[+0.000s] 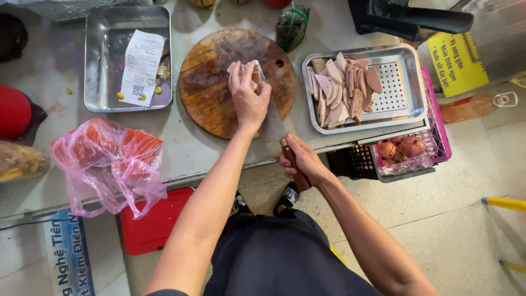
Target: The person slices a block of processed meat into thin pieces on a wooden cutting board and places them into a metal tray. Then, the person slices a tomato into thin rounds on the same board.
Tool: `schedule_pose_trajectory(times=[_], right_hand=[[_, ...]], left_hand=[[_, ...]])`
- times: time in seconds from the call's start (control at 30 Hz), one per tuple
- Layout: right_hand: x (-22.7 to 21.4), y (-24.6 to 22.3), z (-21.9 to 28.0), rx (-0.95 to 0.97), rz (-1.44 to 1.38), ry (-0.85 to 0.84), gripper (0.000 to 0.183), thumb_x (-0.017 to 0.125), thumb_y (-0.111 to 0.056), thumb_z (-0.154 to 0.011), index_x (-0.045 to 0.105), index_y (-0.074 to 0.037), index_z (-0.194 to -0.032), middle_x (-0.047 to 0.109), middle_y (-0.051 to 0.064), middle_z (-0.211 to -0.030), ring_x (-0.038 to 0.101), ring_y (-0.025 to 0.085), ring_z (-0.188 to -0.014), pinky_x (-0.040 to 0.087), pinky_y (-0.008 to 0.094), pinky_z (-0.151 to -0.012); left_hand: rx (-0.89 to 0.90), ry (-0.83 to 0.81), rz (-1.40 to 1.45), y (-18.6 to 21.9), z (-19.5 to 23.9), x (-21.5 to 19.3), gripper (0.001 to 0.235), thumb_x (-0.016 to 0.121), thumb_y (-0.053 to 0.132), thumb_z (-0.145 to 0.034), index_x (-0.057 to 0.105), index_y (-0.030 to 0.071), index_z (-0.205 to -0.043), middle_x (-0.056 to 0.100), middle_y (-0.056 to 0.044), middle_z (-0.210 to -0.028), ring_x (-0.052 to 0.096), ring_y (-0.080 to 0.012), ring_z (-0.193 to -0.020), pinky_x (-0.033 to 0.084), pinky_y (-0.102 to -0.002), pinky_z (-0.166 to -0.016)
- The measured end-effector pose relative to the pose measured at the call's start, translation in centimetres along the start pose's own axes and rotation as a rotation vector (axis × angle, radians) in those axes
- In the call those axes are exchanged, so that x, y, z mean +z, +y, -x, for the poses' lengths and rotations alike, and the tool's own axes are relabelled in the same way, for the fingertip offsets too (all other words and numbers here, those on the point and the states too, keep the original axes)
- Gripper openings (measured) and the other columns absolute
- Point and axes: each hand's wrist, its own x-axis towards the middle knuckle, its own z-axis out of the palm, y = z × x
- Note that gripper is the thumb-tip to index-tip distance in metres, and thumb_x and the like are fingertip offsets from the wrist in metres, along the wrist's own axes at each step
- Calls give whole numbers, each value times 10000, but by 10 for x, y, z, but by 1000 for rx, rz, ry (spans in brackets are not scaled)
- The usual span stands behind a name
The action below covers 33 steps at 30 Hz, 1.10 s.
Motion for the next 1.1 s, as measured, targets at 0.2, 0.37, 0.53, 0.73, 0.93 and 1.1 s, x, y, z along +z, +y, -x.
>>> schedule_pose_trajectory(times=[0.2, 0.37, 0.53, 0.73, 0.93, 1.1], right_hand=[[-15, -1, 26, -102, -19, 66, 326, 396, -461, -1088, 437, -152, -995, 449, 38, -635, 378, 105, -454, 339, 265, -423], [-75, -17, 79, -165, -134, 225, 342, 381, -460, -1096, 444, -140, -993, 439, 41, -619, 351, 108, -424, 319, 266, -401], [-128, -28, 117, -215, -119, 301, 303, 363, -446, -1082, 491, -172, -1078, 434, 33, -610, 341, 105, -412, 324, 261, -408], [-175, -34, 142, -236, -115, 400, 291, 362, -416, -1082, 510, -173, -1145, 453, 26, -614, 358, 93, -434, 322, 252, -410], [-193, -50, 133, -343, 194, 554, 289, 443, -352, -1103, 554, -119, -1233, 508, 42, -643, 457, 136, -514, 397, 300, -455], [-183, -67, 133, -485, 1023, 827, 443, 595, -368, -1022, 614, -227, -1441, 724, 182, -789, 729, 334, -765, 547, 430, -702]], left_hand=[[56, -39, 102, 36, 3, 19, 535, 728, 72, -847, 637, 99, -1373, 462, -255, -1524, 410, -438, -1474, 367, -499, -1228], [182, -106, 204, 105, 27, 95, 569, 763, 62, -826, 638, 118, -1378, 443, -253, -1521, 394, -447, -1468, 366, -497, -1231], [190, -235, 200, 144, 46, 164, 501, 751, 90, -812, 662, 122, -1304, 482, -245, -1478, 434, -436, -1417, 394, -496, -1192], [277, -362, -109, 142, 44, 196, 438, 680, 192, -912, 641, 69, -1330, 458, -232, -1489, 394, -439, -1448, 337, -518, -1242], [348, -507, -387, 147, 55, 172, 662, 502, 433, -1031, 340, 115, -1588, 261, -189, -1649, 164, -384, -1560, 63, -610, -1258], [359, -584, -537, 151, 61, 161, 720, 448, 431, -1029, 195, 150, -1642, 182, -113, -1720, 112, -311, -1595, -4, -638, -1250]])
